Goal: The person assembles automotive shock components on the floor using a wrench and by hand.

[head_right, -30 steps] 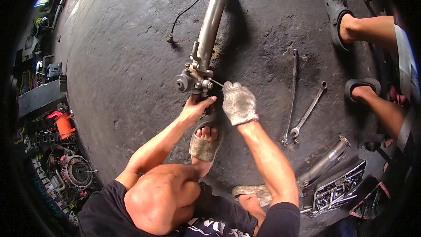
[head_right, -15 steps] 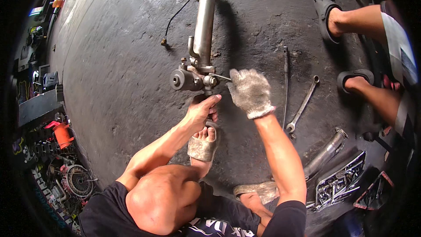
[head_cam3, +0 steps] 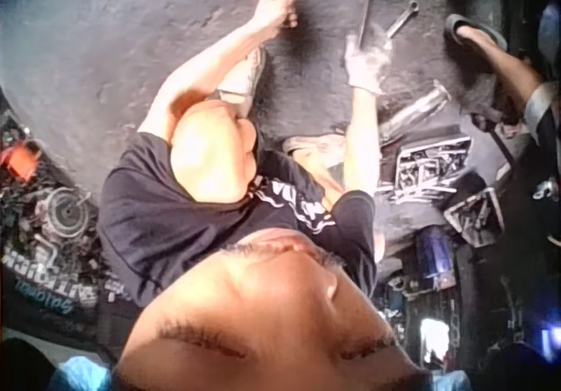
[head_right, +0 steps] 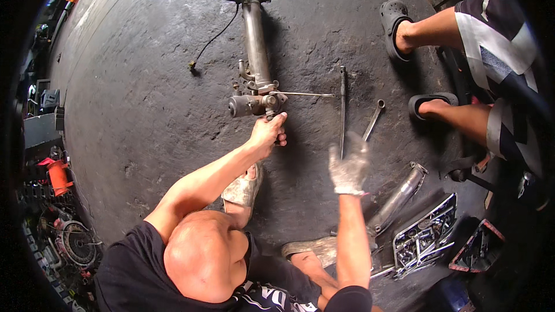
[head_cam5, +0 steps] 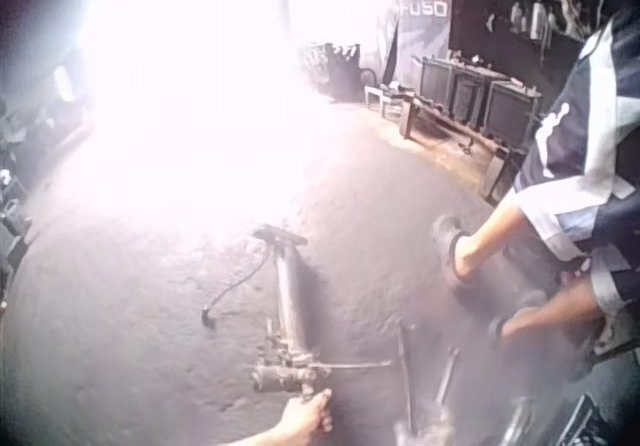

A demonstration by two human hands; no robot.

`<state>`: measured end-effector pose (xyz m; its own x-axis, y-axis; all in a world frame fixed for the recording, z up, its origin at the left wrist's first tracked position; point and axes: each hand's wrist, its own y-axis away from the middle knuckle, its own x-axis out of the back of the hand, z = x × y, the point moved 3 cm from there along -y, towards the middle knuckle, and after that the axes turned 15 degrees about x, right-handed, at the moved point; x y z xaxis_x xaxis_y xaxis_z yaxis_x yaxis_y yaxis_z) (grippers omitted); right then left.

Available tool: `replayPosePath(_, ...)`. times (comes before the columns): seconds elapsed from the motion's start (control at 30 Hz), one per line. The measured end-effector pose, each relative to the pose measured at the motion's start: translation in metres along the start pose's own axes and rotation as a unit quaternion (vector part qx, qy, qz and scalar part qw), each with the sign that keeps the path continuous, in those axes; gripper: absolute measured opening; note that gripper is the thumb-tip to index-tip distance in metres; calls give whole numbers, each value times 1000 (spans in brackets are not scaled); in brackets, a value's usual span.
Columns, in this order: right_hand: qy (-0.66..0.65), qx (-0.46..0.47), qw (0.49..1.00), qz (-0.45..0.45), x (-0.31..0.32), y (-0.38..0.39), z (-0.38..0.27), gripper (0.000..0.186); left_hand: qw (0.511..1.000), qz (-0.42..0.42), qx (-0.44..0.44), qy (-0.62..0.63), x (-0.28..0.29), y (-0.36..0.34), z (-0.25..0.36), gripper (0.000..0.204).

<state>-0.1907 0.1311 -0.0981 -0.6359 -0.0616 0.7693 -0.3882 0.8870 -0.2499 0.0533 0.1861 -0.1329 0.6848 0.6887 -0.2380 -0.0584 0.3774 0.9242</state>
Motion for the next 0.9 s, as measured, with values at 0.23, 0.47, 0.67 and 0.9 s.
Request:
replayPosePath(0.23, -120, -76, 985, -99, -83, -24, -83, 49, 989, -65, 13, -134, 7, -40, -13, 29)
replayPosePath(0.47, -138, -61, 985, -83, -118, 2, -61, 46, 855, 25, -16, -518, 31, 37, 41, 54)
replayPosePath(0.67, -220, -134, 961, -103, -105, -21, -74, 30, 625, 228, -494, -559, 36, 88, 93, 104)
replayPosePath(0.9, -116, -77, 985, -105, -72, -20, -69, 49, 489, 119, -326, -801, -25, 44, 106, 94)
